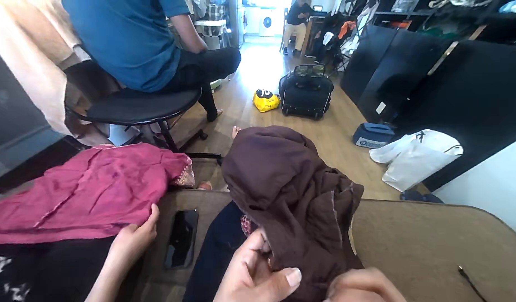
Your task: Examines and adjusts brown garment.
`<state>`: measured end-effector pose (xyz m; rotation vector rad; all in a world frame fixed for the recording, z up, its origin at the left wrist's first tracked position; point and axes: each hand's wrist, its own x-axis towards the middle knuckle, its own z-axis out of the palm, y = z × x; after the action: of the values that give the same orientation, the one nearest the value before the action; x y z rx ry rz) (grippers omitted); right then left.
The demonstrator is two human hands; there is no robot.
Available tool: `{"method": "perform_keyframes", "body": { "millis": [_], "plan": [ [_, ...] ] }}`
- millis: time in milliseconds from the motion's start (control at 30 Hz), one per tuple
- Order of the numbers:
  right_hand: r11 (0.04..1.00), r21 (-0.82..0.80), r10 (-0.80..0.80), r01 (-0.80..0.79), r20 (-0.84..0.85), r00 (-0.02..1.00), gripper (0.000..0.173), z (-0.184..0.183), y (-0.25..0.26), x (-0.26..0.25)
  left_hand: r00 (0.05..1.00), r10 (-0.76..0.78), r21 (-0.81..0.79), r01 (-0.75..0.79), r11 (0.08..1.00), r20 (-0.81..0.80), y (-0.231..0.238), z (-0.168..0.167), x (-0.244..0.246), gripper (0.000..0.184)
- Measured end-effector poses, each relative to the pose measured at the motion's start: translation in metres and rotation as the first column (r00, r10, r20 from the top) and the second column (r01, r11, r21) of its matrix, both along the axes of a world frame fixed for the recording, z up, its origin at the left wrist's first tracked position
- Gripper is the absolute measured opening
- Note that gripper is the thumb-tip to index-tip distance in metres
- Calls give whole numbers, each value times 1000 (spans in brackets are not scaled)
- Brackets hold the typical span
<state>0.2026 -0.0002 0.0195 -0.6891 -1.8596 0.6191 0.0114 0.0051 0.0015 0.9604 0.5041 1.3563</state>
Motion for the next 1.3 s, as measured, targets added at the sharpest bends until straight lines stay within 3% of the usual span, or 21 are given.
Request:
{"method": "perform_keyframes", "body": {
  "millis": [67, 167, 267, 367, 433, 533, 933, 1000, 1067, 1100, 1133, 1200, 1300],
  "plan": [
    [1000, 24, -9, 8, 16, 1000, 13, -5, 2, -6, 977, 150, 115, -133, 984, -153, -1, -2, 0, 30],
    [1000, 13, -10, 10, -6, 1000, 12, -10, 3, -9, 773, 494, 429, -319, 845, -398, 4, -12, -1, 9],
    [1000, 16, -26, 27, -15, 1000, 14, -12, 3, -8, 636, 643, 591, -343, 730, -425, 7, -11, -5, 16],
    [999, 11, -30, 30, -21, 999, 15, -11, 1, -7, 697, 583, 551, -317, 772, -417, 8, -7, -7, 15],
    [999, -1, -32, 32, -33, 999, 16, -11, -1, -8, 813, 453, 409, -297, 863, -366, 6, -4, -4, 6],
    [998, -30, -51, 50, -36, 998, 14, -14, -2, -9, 915, 302, 216, -249, 944, -267, 1, 1, -1, 15],
    [993, -95, -84, 75, -97, 992, 12, -13, 1, -7, 985, 166, 61, -162, 985, -51, 1, 2, -1, 37],
    [994, -88, -81, 72, -110, 991, 12, -12, 1, -7, 985, 160, -17, -161, 987, -60, -2, 23, 0, 38],
    [994, -39, -106, 102, -116, 988, 12, -8, 0, -6, 968, 177, -239, -217, 946, -176, -6, 89, 6, 38],
    [993, -8, -119, 119, -119, 986, 12, -6, -1, -6, 962, 174, -271, -229, 935, -211, -6, 102, 7, 36],
    [991, 26, -127, 131, -118, 985, 11, -4, 0, -5, 966, 177, -195, -213, 957, -187, -6, 84, 5, 34],
    [986, 96, -126, 137, -113, 986, 8, -4, 2, -4, 972, 189, 113, -174, 978, -143, -2, 15, 0, 26],
    [985, 122, -110, 122, -99, 989, 9, -6, 4, -5, 933, 271, 222, -219, 950, -239, 0, -4, -1, 23]
  ]
}}
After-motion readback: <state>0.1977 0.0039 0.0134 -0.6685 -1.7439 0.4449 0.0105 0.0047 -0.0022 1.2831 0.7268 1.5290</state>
